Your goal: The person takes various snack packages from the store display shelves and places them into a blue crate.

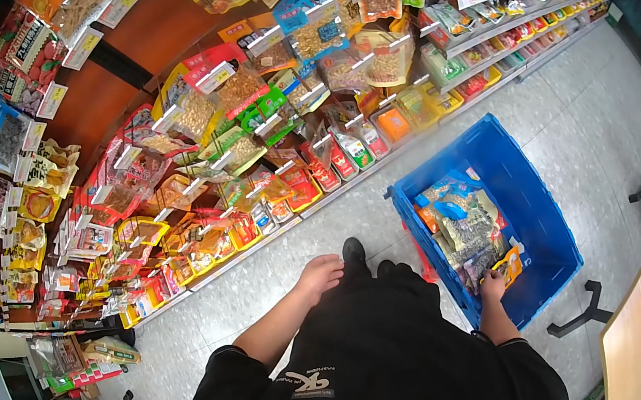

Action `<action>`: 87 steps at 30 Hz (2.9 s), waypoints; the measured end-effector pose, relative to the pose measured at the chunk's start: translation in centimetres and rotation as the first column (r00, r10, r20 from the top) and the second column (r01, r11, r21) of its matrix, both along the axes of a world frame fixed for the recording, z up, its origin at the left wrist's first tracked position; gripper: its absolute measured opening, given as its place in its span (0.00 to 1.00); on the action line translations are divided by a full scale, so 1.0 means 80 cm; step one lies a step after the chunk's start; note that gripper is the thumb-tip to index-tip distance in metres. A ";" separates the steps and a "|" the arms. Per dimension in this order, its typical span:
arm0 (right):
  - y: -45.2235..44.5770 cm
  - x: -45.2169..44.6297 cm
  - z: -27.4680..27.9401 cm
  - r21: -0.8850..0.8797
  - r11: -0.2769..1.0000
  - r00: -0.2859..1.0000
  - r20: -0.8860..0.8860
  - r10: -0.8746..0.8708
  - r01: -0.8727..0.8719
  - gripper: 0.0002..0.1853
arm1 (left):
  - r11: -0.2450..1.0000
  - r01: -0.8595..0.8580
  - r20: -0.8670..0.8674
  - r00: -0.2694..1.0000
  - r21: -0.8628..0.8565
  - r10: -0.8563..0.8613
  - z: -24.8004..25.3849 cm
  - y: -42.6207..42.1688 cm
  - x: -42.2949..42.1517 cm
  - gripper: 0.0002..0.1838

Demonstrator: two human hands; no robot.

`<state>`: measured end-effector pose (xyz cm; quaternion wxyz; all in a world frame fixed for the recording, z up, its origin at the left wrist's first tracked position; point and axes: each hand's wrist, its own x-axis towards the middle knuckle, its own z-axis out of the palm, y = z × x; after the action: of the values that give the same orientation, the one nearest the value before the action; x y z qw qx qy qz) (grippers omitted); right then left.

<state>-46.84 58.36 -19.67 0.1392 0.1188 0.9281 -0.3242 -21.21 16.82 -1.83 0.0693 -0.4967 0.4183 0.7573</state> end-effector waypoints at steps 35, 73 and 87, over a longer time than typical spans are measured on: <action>-0.605 0.141 0.146 -0.055 0.564 0.511 -0.504 0.697 -0.824 0.15 | 0.957 0.199 0.424 0.901 -0.214 -0.092 -0.251 -0.382 0.317 0.16; -0.649 -0.102 0.103 -0.530 0.637 0.553 0.333 0.764 -0.560 0.14 | 0.254 -0.605 -0.457 0.762 -0.754 0.459 0.061 -0.633 -0.070 0.35; -0.608 -0.055 0.124 -0.489 0.720 0.659 0.330 0.676 -0.493 0.14 | 0.101 -0.421 -0.383 0.884 -0.901 0.269 -0.007 -0.664 -0.044 0.27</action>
<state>-51.25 9.76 -9.78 0.4852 -0.1417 0.7735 -0.3824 -24.72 -36.30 -2.35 -0.4629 -0.4629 0.6735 0.3434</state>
